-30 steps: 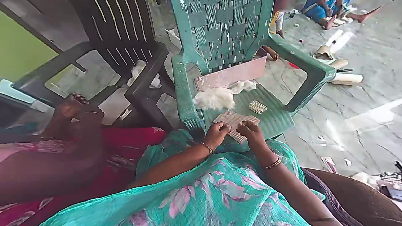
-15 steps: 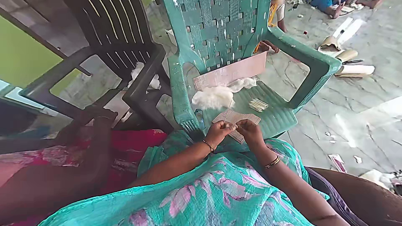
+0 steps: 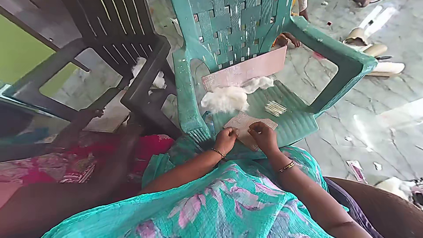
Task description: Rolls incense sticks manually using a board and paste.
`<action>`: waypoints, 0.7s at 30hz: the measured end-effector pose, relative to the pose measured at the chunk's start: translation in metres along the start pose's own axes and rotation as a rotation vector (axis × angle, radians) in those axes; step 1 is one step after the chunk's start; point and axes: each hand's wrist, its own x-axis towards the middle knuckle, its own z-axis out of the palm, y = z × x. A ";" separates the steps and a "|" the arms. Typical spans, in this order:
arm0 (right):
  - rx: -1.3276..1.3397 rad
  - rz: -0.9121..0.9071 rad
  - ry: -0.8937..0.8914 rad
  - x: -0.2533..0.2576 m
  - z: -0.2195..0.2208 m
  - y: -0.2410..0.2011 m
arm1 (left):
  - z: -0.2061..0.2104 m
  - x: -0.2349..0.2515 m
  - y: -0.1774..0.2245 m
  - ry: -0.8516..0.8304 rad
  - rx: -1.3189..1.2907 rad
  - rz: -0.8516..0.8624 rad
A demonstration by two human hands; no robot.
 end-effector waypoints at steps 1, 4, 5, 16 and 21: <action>-0.030 -0.009 0.008 0.000 0.001 -0.001 | -0.001 0.001 -0.002 0.002 0.015 -0.006; -0.095 -0.046 0.009 0.002 0.003 -0.001 | -0.003 0.001 -0.005 -0.015 0.072 -0.047; -0.120 -0.063 0.008 0.003 0.004 0.001 | -0.004 0.000 -0.003 -0.033 0.099 -0.067; -0.308 -0.145 -0.011 0.013 0.006 0.015 | -0.009 -0.014 -0.001 -0.022 0.410 0.148; -0.302 -0.061 0.035 0.016 0.005 0.017 | -0.008 -0.007 0.003 -0.056 0.468 0.177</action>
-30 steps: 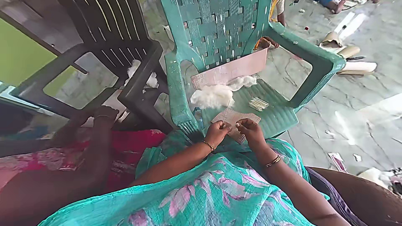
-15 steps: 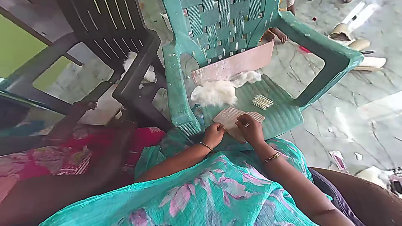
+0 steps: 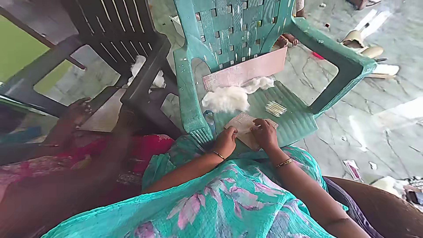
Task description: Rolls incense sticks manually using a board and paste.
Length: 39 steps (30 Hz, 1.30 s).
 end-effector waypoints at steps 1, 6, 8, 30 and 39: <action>-0.005 0.017 0.004 0.001 0.000 0.000 | -0.001 0.003 0.003 -0.023 0.035 -0.026; -0.021 0.070 0.031 0.002 -0.005 0.001 | 0.001 0.008 0.006 -0.066 0.132 -0.099; -0.030 0.095 0.032 0.003 -0.008 0.001 | 0.003 0.009 0.006 -0.060 0.135 -0.124; 0.011 -0.543 -0.204 0.009 -0.041 0.020 | -0.012 -0.028 0.014 -0.168 -0.031 -0.059; -0.036 -0.342 -0.155 0.008 -0.042 0.042 | 0.000 -0.012 0.021 -0.248 -0.042 -0.120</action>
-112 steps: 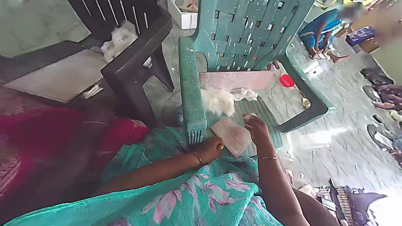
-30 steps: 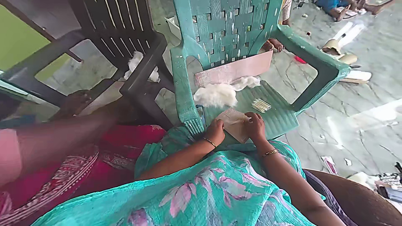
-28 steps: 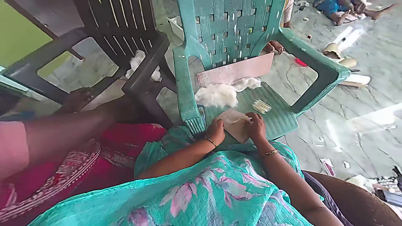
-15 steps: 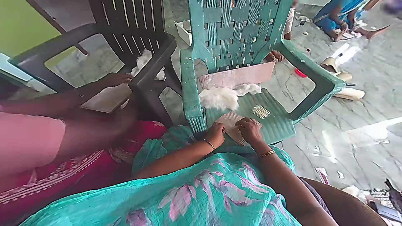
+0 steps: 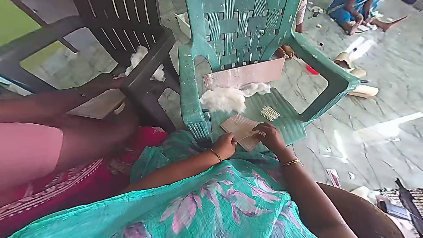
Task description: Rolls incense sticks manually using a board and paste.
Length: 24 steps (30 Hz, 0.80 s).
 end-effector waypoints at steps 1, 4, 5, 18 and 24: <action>0.005 0.041 -0.011 -0.001 0.000 -0.002 | 0.000 0.002 0.000 -0.003 0.004 -0.009; 0.019 0.158 0.003 -0.002 -0.005 -0.007 | 0.002 0.006 -0.001 0.000 0.006 -0.021; 0.016 0.185 0.013 -0.003 -0.006 -0.008 | 0.001 0.007 0.000 0.003 0.006 -0.027; -0.157 -0.009 -0.008 0.007 0.003 -0.009 | 0.003 0.010 -0.014 0.175 0.073 0.066; 0.032 -0.282 0.088 0.010 0.013 0.003 | 0.005 0.007 -0.014 0.223 -0.072 -0.003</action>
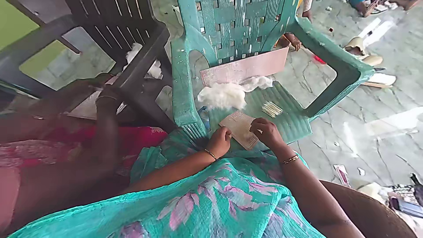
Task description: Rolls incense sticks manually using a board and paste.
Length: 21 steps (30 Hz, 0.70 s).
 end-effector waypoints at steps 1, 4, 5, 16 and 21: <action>0.005 -0.001 -0.007 0.000 0.002 -0.001 | 0.002 -0.001 0.000 -0.009 -0.020 0.014; -0.025 0.020 -0.033 0.000 0.004 -0.002 | 0.004 -0.003 0.003 -0.076 -0.037 0.023; -0.028 0.026 -0.045 -0.001 0.004 -0.002 | 0.005 -0.003 0.004 -0.093 -0.036 0.015; -0.109 0.154 -0.045 -0.007 -0.002 -0.007 | 0.004 0.007 0.005 -0.113 0.080 0.008; -0.159 0.241 -0.028 0.006 0.001 -0.018 | 0.005 0.011 0.006 -0.083 0.145 0.034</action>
